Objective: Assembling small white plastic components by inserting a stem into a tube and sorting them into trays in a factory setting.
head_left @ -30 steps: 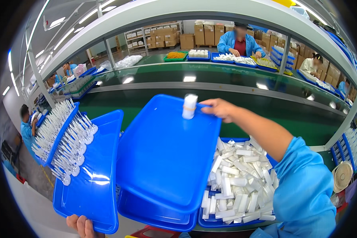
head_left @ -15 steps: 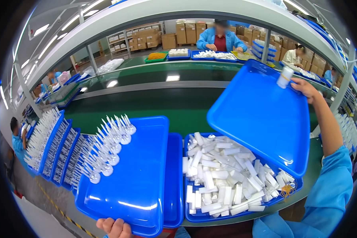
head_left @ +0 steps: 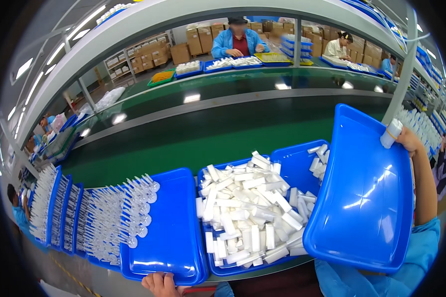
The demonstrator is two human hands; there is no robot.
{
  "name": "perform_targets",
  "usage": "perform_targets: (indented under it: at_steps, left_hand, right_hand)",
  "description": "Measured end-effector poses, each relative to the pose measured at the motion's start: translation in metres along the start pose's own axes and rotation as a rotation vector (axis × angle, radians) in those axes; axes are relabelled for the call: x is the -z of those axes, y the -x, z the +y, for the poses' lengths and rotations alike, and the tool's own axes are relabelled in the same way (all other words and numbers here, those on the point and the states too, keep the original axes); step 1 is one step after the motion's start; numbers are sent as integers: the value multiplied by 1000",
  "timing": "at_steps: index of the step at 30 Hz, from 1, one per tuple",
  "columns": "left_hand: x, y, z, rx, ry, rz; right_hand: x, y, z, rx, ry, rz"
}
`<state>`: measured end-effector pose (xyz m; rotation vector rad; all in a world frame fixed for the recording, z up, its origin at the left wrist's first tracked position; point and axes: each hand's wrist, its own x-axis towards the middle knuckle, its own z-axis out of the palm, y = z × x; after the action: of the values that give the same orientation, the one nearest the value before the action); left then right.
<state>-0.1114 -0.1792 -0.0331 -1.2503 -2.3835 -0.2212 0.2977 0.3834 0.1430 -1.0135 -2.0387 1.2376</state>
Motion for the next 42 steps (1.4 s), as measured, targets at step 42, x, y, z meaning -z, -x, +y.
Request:
perform_targets:
  at_steps: [42]
  left_hand:
    - [41,-110,265,92,2204,-1109]
  right_hand:
    - [-154,188,14,111,-1038,589]
